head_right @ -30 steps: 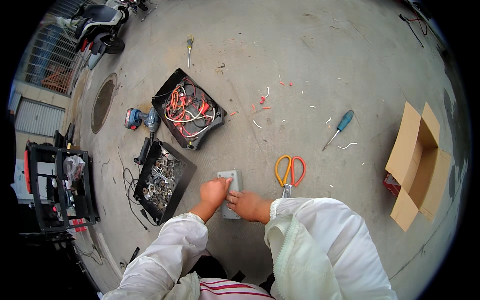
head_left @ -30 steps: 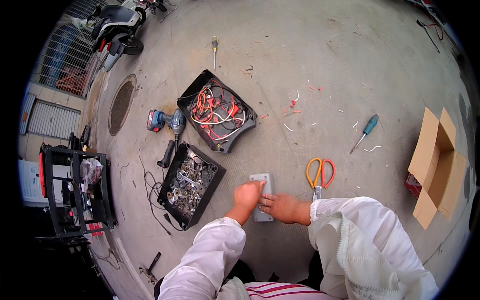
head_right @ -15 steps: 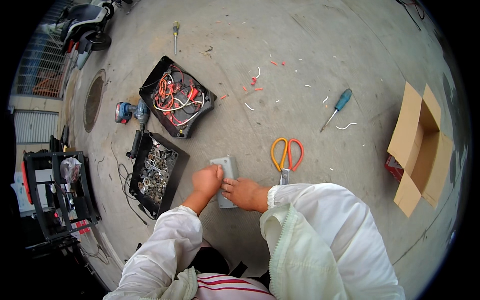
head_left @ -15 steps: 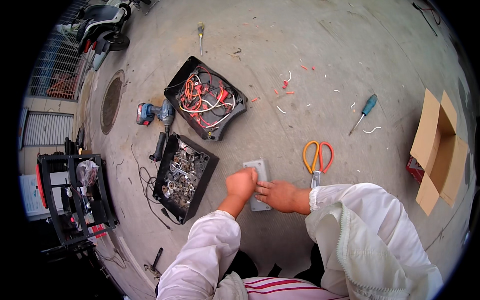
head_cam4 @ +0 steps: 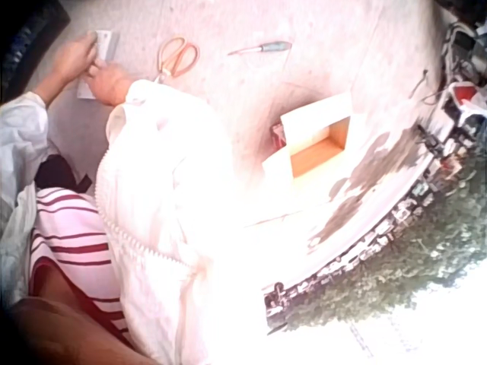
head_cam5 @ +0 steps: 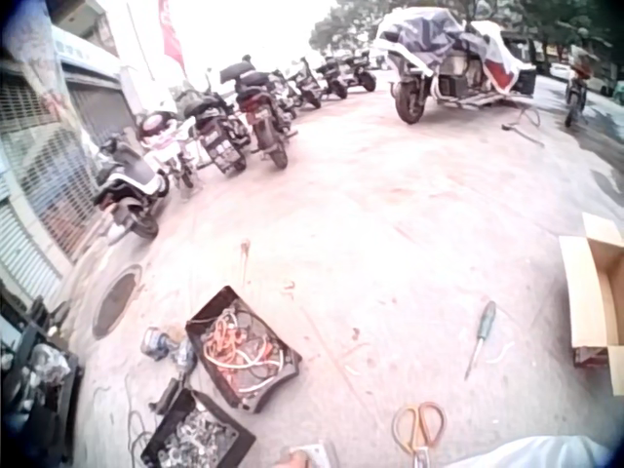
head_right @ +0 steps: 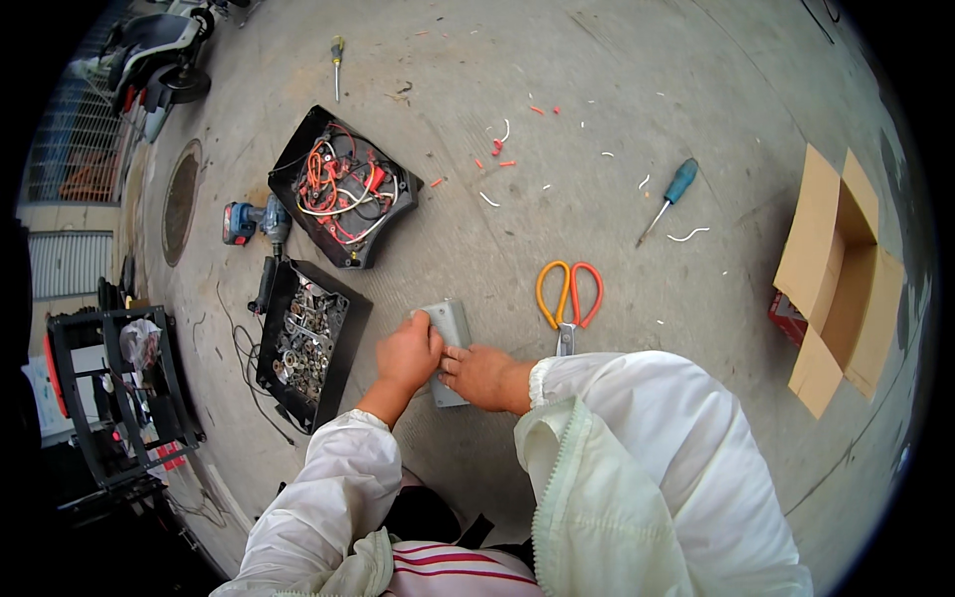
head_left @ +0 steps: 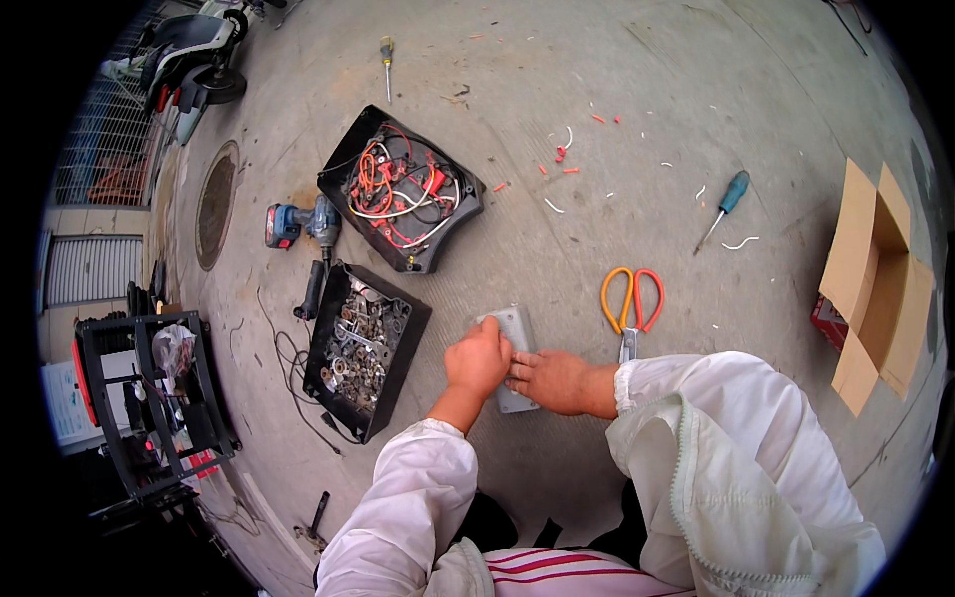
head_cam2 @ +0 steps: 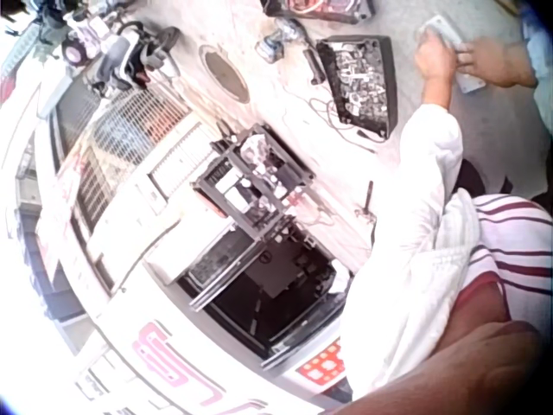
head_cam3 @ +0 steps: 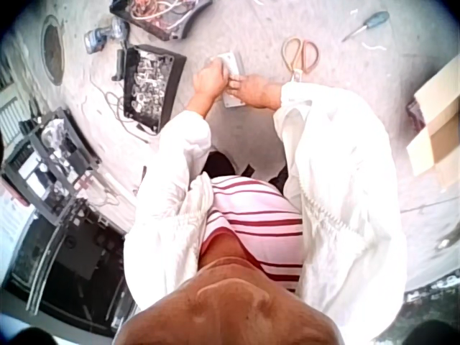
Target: The person uses scissors to pry open a gray plastic electrical box, then removes the internal circuit board and components. They use a screwdriver to adjust parts on the board and handle wires and small parts while working on the ground.
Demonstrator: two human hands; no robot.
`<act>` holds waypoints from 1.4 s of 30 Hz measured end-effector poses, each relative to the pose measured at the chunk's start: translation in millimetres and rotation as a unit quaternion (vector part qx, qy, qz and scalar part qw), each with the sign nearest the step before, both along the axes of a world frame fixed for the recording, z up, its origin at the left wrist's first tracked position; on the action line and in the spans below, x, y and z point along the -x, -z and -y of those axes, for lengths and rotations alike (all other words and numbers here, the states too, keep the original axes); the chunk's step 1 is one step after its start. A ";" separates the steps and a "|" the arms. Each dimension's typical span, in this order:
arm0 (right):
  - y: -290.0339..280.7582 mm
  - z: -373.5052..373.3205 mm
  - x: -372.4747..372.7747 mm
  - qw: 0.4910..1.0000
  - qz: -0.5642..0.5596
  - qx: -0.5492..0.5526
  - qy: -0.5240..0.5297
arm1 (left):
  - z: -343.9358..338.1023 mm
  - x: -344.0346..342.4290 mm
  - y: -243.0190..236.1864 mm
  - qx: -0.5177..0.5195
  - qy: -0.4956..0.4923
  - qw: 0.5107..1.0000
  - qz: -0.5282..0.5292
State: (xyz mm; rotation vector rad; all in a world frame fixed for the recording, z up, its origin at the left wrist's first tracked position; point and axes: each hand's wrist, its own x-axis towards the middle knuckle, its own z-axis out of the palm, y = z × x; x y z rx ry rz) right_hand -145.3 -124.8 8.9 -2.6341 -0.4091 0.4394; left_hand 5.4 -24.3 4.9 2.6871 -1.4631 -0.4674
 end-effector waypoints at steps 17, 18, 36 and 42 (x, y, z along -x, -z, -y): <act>12.6 -1.9 6.9 1.000 0.017 0.003 0.011 | -41.9 -9.5 25.3 0.023 -0.312 0.944 -0.108; 14.2 -2.1 8.8 0.999 0.045 -0.004 0.022 | -31.9 0.3 10.2 0.052 -0.333 0.933 -0.130; 13.4 24.4 36.9 0.606 -0.269 -0.577 0.477 | -6.0 32.6 -15.4 0.125 -0.336 0.777 -0.517; -12.9 34.7 30.8 0.458 -0.262 -0.779 0.340 | 2.0 27.9 -41.1 0.135 -0.304 0.667 -0.666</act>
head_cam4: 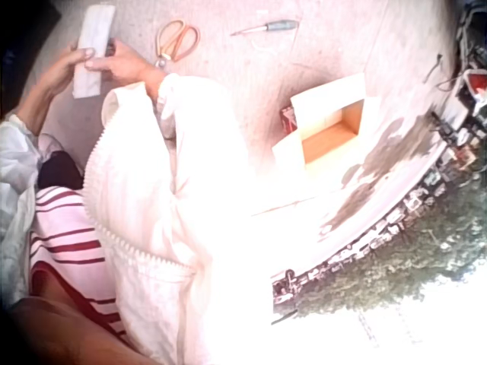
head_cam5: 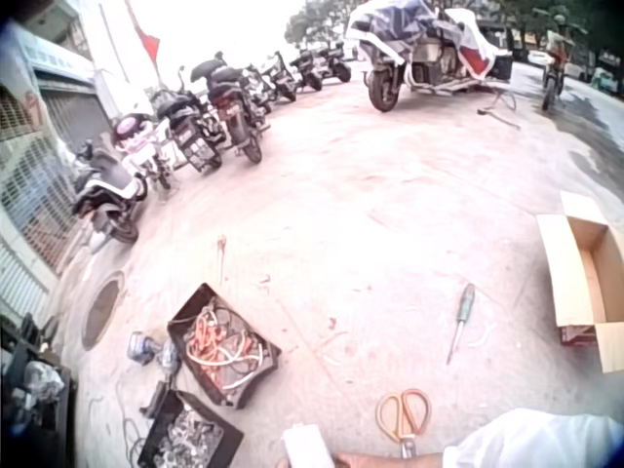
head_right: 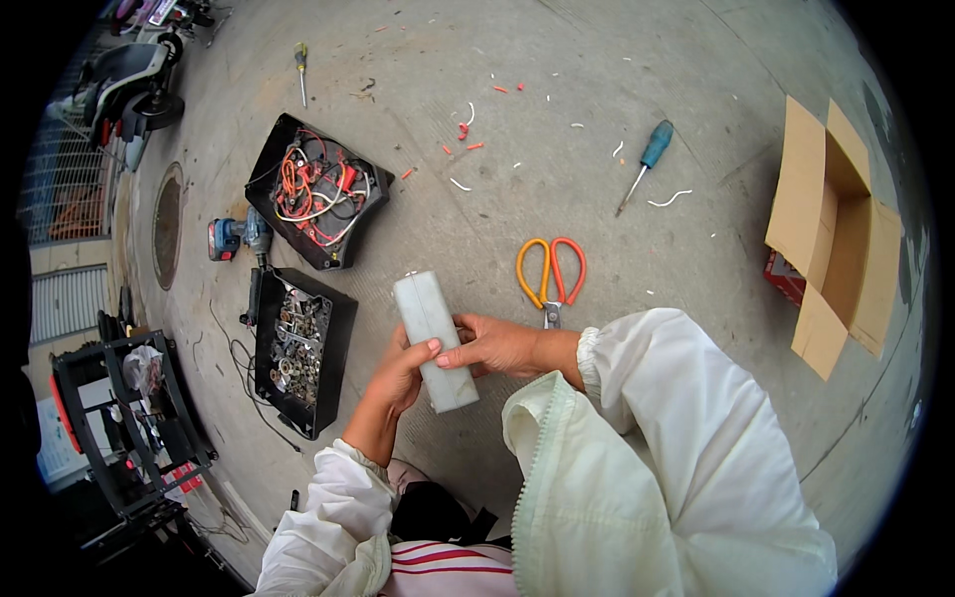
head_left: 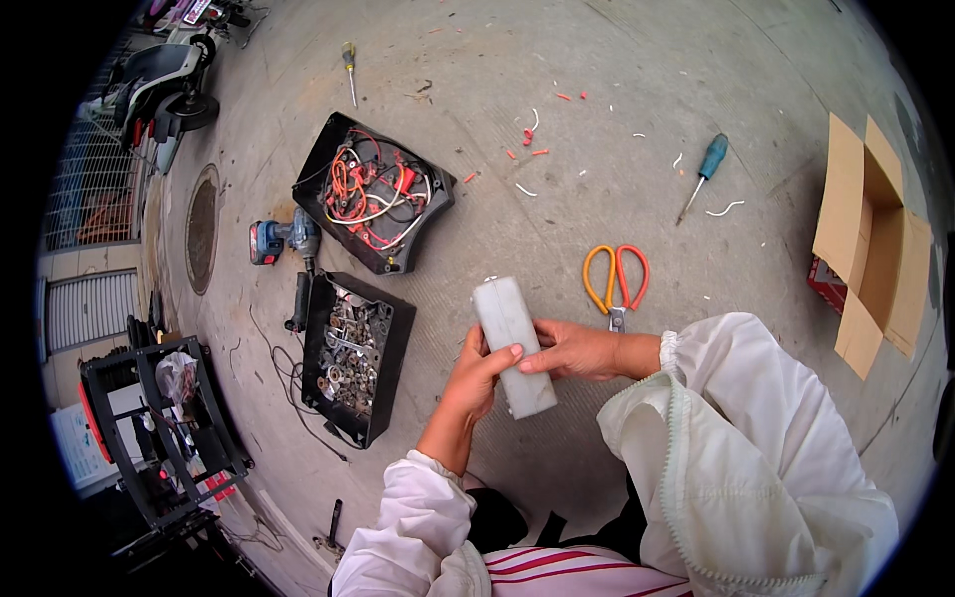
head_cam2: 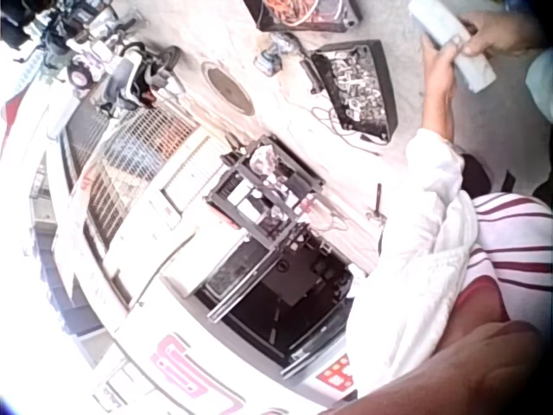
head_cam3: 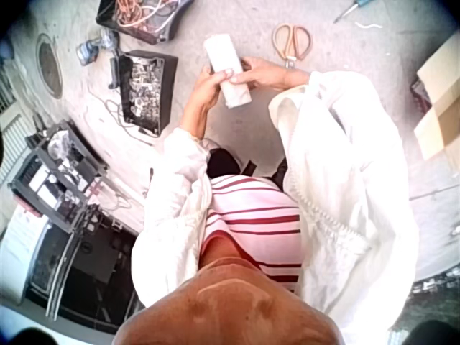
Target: The person uses scissors to pry open a gray plastic electrical box, then removes the internal circuit board and components. They use a screwdriver to adjust parts on the board and handle wires and small parts while working on the ground.
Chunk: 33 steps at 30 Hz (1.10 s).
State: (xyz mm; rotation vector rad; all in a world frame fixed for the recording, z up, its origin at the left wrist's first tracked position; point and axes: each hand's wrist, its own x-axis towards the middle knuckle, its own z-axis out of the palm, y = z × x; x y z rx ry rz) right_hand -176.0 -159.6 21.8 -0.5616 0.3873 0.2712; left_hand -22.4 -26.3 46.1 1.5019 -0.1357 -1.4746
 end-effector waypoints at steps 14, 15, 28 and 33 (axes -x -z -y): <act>-29.2 7.7 14.8 0.988 0.076 0.128 0.030 | 6.7 0.9 -30.1 0.072 0.075 0.994 0.034; -32.0 8.5 15.3 0.988 0.081 0.130 0.037 | 9.8 5.2 -34.2 0.077 0.064 0.993 0.069; -47.8 3.1 13.3 0.976 0.072 0.182 0.090 | 8.7 3.3 -38.5 0.188 -0.049 0.981 0.002; -63.2 4.4 7.6 0.995 0.046 -0.049 0.073 | -1.7 11.6 -34.5 0.186 -0.068 0.954 -0.225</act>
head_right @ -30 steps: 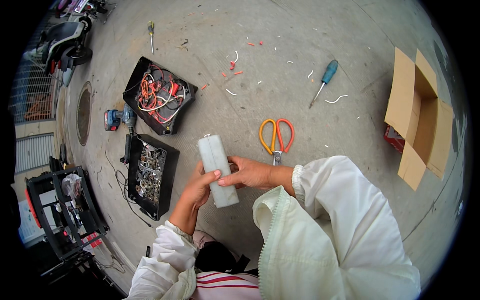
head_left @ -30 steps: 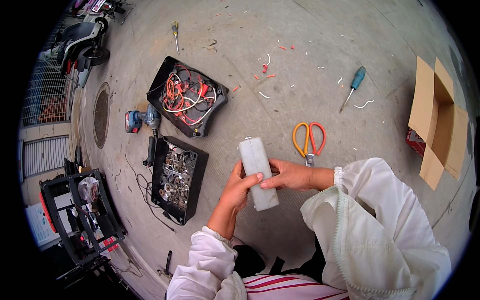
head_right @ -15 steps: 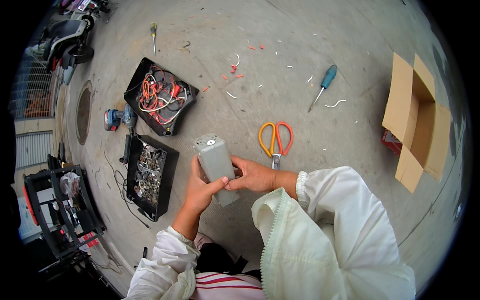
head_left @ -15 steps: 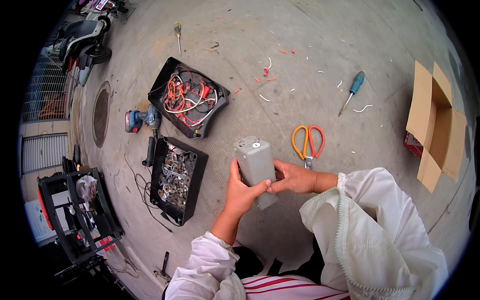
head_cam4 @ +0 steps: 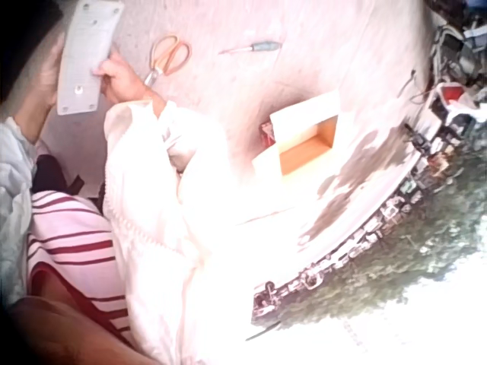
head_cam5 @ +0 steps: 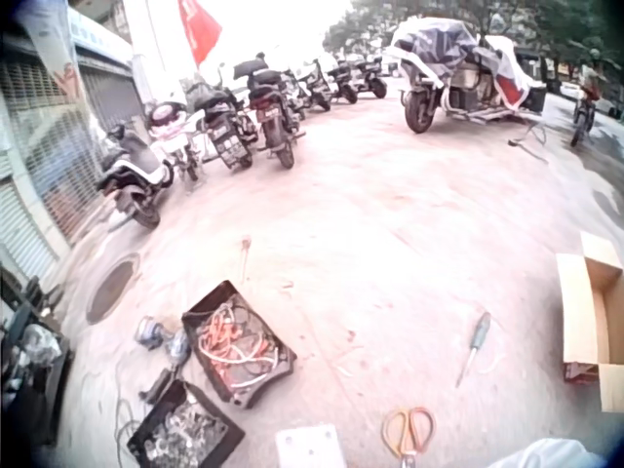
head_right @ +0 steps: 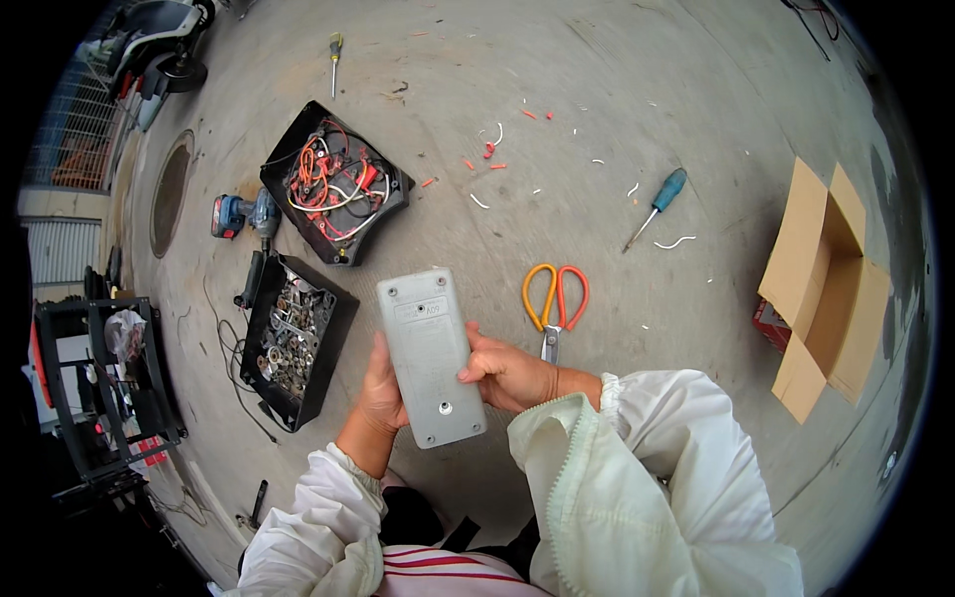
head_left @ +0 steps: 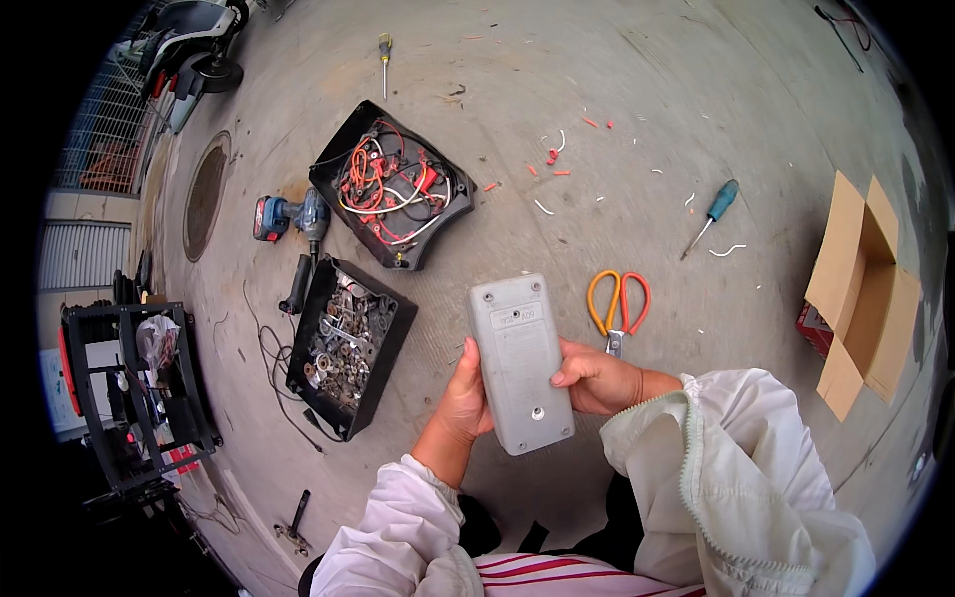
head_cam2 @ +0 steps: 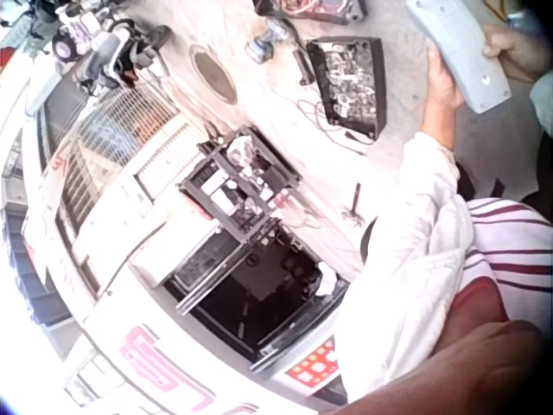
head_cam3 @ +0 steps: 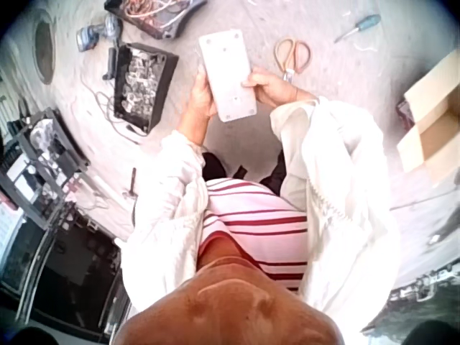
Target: The person uses scissors to pry open a gray plastic electrical box, then removes the internal circuit board and components. They use a screwdriver to adjust parts on the board and handle wires and small parts while working on the ground.
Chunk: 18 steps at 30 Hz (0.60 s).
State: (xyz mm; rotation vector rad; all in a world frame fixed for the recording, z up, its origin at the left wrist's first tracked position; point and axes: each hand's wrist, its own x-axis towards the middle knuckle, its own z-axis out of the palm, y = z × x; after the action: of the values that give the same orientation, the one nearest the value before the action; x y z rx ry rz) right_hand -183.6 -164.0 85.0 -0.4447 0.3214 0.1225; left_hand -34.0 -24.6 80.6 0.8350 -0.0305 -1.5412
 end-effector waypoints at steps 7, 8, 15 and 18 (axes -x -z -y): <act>1.9 -7.4 -6.9 0.877 -0.042 0.479 0.021 | -1.1 -3.7 8.4 0.008 -0.033 0.997 0.065; 2.0 -11.1 -6.8 0.881 -0.064 0.469 0.020 | 3.2 -1.1 6.2 -0.022 -0.042 0.993 0.110; 29.9 -18.4 -7.0 0.886 -0.065 0.459 0.018 | 15.0 17.7 13.8 -0.114 -0.034 0.960 0.252; 40.5 -21.3 0.1 0.879 -0.066 0.473 0.008 | 14.3 21.0 16.8 -0.147 -0.015 0.962 0.231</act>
State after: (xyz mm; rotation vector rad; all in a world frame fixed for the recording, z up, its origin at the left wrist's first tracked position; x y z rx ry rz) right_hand -183.8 -142.7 44.5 -1.4128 0.5126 -0.0322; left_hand -55.0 -38.8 63.7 1.4151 -0.1304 -1.3089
